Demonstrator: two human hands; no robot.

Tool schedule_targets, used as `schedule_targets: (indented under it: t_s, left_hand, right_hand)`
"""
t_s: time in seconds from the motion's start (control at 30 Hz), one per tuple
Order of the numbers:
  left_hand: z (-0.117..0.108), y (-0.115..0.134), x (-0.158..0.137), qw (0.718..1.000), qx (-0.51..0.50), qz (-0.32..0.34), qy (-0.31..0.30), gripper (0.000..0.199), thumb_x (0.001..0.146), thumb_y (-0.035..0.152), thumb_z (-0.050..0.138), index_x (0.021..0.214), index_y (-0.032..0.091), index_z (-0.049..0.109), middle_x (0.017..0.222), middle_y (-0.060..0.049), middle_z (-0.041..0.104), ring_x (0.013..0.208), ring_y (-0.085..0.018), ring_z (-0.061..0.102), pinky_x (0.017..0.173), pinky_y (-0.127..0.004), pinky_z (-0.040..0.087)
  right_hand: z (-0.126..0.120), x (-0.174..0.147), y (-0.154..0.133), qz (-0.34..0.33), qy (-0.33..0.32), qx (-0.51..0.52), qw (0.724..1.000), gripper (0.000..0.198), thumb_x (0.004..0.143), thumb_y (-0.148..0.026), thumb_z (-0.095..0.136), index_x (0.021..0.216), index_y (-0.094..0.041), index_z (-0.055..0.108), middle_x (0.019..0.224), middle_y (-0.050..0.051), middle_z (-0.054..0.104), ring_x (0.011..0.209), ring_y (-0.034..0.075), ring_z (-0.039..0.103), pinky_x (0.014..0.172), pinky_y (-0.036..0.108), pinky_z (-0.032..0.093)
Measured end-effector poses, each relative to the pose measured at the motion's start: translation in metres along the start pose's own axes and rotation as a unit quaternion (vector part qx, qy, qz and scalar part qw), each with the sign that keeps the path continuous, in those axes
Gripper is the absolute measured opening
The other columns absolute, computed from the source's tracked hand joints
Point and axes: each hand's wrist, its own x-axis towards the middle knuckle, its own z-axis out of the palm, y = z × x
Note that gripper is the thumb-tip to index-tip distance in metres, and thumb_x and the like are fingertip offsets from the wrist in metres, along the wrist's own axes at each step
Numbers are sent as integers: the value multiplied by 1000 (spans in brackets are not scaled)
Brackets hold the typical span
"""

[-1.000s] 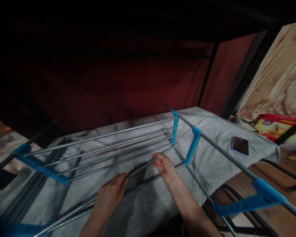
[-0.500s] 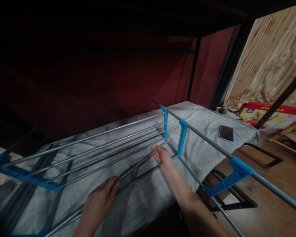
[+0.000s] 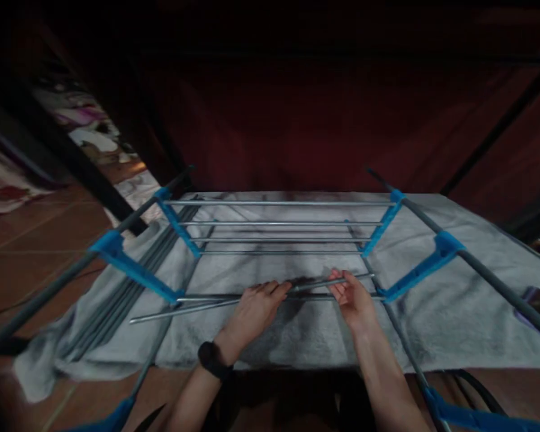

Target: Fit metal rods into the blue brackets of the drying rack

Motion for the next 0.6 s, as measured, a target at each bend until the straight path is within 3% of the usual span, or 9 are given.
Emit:
schedule_targets:
  t_s: [0.33,0.5,0.6]
  left_hand:
    - [4,7,-1,999,-14,34,11,49,96,15,37,142,30,41,111,-6,62,100,-20,60,88,-35,46]
    - [6,10,3,999,-14,31,5,40,98,25,41,137,28,47,103,-7,64,90,-20,63,79,-33,48]
    - [8,10,3,1000,-3,17,10,38,97,18,40,132,27,52,105,-7,66,90,-19,64,79,-34,48]
  right_hand:
    - [-14,6,-10,11,39,-22,999,24,88,-10,40,76,-21,57,80,4,67,71,13,69,64,27,62]
    - [-14,6,-6,28,51,-15,998,24,91,-13,39,78,-21,57,78,2,67,69,12,68,63,27,61]
    - [-11,-4,0,31,20,17,999,20,90,-11,45,78,-21,57,75,1,67,68,12,68,66,27,60]
